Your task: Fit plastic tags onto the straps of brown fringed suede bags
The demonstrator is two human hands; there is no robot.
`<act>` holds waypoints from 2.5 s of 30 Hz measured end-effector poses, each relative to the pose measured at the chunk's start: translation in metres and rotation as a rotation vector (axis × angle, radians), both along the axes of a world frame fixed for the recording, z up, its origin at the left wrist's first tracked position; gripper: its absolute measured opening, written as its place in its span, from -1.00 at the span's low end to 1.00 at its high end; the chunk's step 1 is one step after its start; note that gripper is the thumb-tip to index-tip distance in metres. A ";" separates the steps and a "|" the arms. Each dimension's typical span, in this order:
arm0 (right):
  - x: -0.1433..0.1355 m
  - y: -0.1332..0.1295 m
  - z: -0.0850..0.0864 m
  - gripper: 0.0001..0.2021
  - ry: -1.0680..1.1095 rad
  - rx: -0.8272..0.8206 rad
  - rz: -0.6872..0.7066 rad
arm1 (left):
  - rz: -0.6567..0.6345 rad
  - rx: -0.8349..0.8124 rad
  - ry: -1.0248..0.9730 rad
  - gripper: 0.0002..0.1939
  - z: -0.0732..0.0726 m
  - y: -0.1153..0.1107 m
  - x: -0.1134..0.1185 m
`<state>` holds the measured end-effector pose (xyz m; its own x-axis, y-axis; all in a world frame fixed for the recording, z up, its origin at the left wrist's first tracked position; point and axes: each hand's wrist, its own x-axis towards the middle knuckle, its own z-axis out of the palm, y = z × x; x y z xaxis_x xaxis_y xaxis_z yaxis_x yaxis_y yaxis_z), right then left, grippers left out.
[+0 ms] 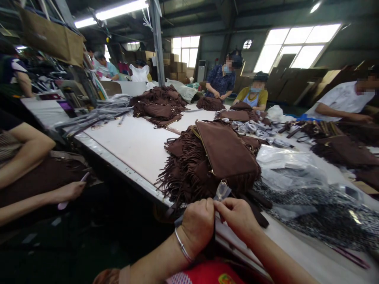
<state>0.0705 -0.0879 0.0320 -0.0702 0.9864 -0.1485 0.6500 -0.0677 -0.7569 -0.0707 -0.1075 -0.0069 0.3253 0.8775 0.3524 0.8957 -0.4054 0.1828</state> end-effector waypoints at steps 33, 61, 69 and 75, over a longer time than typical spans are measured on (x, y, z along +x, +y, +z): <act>0.017 -0.007 0.004 -0.80 0.530 -0.178 0.004 | -0.169 -0.536 -0.903 -0.64 0.019 -0.005 0.004; 0.021 0.000 -0.045 -0.68 1.153 -0.328 0.040 | -0.498 -1.608 -1.990 -0.62 -0.006 -0.007 0.024; 0.034 -0.014 -0.038 -0.59 0.713 -0.081 -0.045 | -0.299 -0.748 -0.911 -0.79 0.013 -0.010 0.025; 0.049 -0.004 -0.039 -0.57 0.520 0.001 -0.061 | -0.040 -0.263 -0.668 -0.82 0.037 0.017 0.001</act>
<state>0.1199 -0.0918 -0.0068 -0.0770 0.9912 -0.1080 0.1833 -0.0924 -0.9787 -0.0694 -0.0909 0.0296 0.1478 0.9526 0.2658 0.5438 -0.3027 0.7827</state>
